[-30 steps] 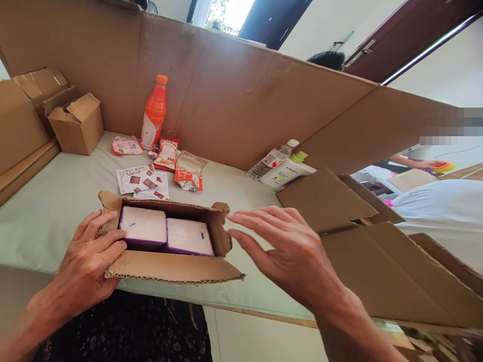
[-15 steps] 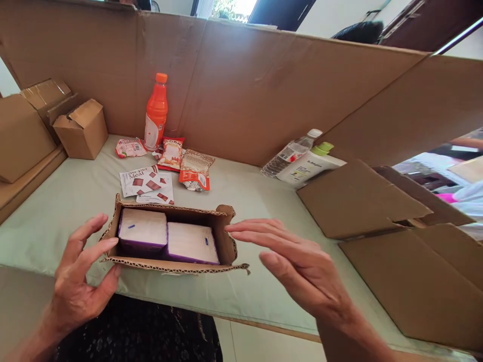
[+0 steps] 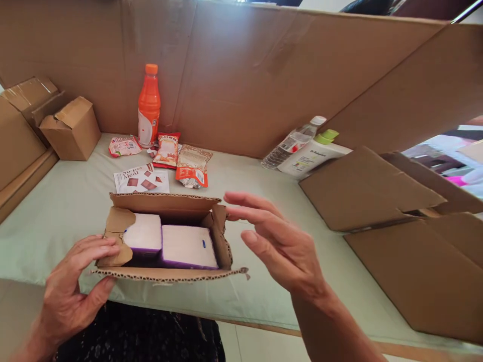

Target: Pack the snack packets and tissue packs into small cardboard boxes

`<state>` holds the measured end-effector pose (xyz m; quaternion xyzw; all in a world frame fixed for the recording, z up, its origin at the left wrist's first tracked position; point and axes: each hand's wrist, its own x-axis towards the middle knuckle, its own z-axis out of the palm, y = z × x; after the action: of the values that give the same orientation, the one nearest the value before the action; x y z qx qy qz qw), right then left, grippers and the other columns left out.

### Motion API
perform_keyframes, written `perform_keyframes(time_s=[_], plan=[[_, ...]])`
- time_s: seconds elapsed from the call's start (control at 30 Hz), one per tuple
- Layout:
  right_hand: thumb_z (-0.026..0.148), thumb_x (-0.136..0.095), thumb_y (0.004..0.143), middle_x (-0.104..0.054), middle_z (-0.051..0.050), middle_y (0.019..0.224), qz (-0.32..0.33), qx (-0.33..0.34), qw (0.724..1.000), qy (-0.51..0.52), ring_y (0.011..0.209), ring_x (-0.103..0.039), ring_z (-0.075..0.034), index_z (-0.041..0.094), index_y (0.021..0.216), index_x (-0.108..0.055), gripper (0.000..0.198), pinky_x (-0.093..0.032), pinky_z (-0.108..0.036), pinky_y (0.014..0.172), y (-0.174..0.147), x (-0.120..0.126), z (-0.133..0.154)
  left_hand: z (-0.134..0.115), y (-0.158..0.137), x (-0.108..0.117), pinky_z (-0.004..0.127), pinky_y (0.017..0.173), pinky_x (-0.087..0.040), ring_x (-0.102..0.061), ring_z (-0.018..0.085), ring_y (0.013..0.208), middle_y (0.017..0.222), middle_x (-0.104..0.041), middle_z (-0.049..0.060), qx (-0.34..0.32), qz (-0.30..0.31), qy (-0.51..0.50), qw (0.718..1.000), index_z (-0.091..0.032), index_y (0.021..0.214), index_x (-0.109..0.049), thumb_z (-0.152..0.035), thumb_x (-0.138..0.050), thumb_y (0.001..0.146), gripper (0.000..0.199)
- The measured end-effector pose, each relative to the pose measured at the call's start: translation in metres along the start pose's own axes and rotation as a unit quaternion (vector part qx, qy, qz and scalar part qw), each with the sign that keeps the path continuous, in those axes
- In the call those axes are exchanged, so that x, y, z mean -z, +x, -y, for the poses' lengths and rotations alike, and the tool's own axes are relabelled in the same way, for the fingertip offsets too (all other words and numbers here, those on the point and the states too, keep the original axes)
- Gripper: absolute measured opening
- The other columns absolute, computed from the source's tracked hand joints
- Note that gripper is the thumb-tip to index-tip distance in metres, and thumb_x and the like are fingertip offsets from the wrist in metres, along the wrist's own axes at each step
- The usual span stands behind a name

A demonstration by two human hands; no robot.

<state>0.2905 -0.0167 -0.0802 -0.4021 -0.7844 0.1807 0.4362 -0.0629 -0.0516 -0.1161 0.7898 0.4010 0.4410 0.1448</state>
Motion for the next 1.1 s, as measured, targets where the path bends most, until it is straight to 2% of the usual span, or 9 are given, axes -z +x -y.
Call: perform_keyframes(time_s=[0.17, 0.3, 0.47, 0.53, 0.67, 0.77, 0.9, 1.0, 1.1], plan=[[0.032, -0.046, 0.106, -0.073, -0.008, 0.127, 0.081, -0.023, 0.996, 0.012, 0.115, -0.071, -0.021, 0.028, 0.138, -0.061, 0.035, -0.061, -0.036, 0.094, -0.006, -0.006, -0.003, -0.002, 0.008, -0.007, 0.055, 0.102, -0.051, -0.066, 0.025, 0.110, 0.106, -0.075, 0.003, -0.026, -0.024, 0.012, 0.999, -0.026, 0.128, -0.060, -0.006, -0.062, 0.090, 0.043], [0.031, -0.043, 0.107, -0.075, -0.006, 0.125, 0.066, -0.007, 0.997, 0.045, 0.115, -0.071, -0.021, 0.028, 0.133, -0.065, 0.034, -0.060, -0.035, 0.095, -0.006, -0.011, -0.006, -0.004, 0.009, -0.013, 0.054, 0.104, -0.051, -0.066, 0.024, 0.110, 0.112, -0.072, 0.003, 0.041, -0.054, -0.001, 0.998, -0.027, 0.132, -0.057, -0.009, -0.062, 0.091, 0.045], [0.033, -0.055, 0.101, -0.063, -0.012, 0.143, -0.060, -0.009, 0.998, 0.028, 0.135, -0.058, -0.032, 0.029, 0.139, -0.061, 0.039, -0.053, -0.055, 0.106, -0.025, -0.018, -0.015, -0.003, 0.011, -0.016, 0.064, 0.117, -0.042, -0.045, 0.034, 0.144, 0.158, -0.042, 0.009, 0.112, -0.076, 0.063, 0.989, -0.034, 0.151, -0.042, -0.021, -0.071, 0.088, 0.070], [0.029, -0.061, 0.097, -0.058, -0.013, 0.148, -0.066, 0.012, 0.998, -0.009, 0.138, -0.055, -0.035, 0.030, 0.141, -0.060, 0.044, -0.051, -0.059, 0.107, -0.032, -0.024, -0.017, -0.001, 0.014, -0.014, 0.066, 0.119, -0.040, -0.037, 0.035, 0.150, 0.166, -0.031, 0.009, 0.112, -0.038, 0.062, 0.991, -0.036, 0.156, -0.034, -0.022, -0.066, 0.091, 0.073], [0.017, -0.058, 0.095, -0.051, -0.012, 0.155, -0.043, 0.037, 0.992, -0.114, 0.138, -0.054, -0.036, 0.028, 0.119, -0.074, 0.031, -0.053, -0.058, 0.104, -0.039, -0.038, -0.019, 0.009, 0.030, -0.007, 0.067, 0.123, -0.032, -0.024, 0.038, 0.156, 0.172, -0.017, 0.010, 0.075, 0.008, 0.069, 0.995, -0.035, 0.162, -0.020, -0.023, -0.063, 0.091, 0.084], [0.019, -0.053, 0.098, -0.047, -0.012, 0.158, -0.039, 0.029, 0.992, -0.115, 0.138, -0.054, -0.035, 0.028, 0.128, -0.070, 0.036, -0.055, -0.055, 0.102, -0.045, -0.043, -0.021, 0.015, 0.044, 0.000, 0.061, 0.124, -0.034, -0.031, 0.034, 0.154, 0.169, -0.027, 0.012, 0.024, 0.082, 0.065, 0.994, -0.030, 0.162, -0.021, -0.019, -0.059, 0.091, 0.081], [0.041, -0.054, 0.100, -0.046, -0.015, 0.159, -0.023, 0.040, 0.996, -0.079, 0.139, -0.053, -0.038, 0.029, 0.152, -0.050, 0.053, -0.057, -0.054, 0.100, -0.068, -0.042, -0.032, 0.018, 0.049, 0.012, 0.057, 0.117, -0.044, -0.045, 0.031, 0.146, 0.146, -0.058, 0.011, -0.027, 0.138, 0.021, 0.990, -0.027, 0.141, -0.052, -0.018, -0.059, 0.090, 0.053], [0.045, -0.062, 0.094, -0.043, -0.015, 0.161, -0.014, -0.031, 0.996, -0.085, 0.142, -0.050, -0.039, 0.029, 0.158, -0.040, 0.070, -0.061, -0.050, 0.095, -0.094, -0.047, -0.049, 0.017, 0.040, 0.016, 0.059, 0.115, -0.046, -0.040, 0.033, 0.149, 0.146, -0.059, 0.013, -0.032, 0.161, 0.004, 0.986, -0.027, 0.138, -0.056, -0.024, -0.063, 0.091, 0.048], [0.041, -0.060, 0.095, -0.063, -0.012, 0.144, 0.012, -0.105, 0.991, -0.079, 0.125, -0.066, -0.036, 0.030, 0.153, -0.047, 0.061, -0.067, -0.042, 0.081, -0.115, -0.059, -0.064, 0.015, 0.027, 0.016, 0.060, 0.114, -0.046, -0.038, 0.033, 0.151, 0.146, -0.058, 0.014, -0.028, 0.148, 0.001, 0.989, -0.027, 0.142, -0.052, -0.027, -0.062, 0.093, 0.050]])
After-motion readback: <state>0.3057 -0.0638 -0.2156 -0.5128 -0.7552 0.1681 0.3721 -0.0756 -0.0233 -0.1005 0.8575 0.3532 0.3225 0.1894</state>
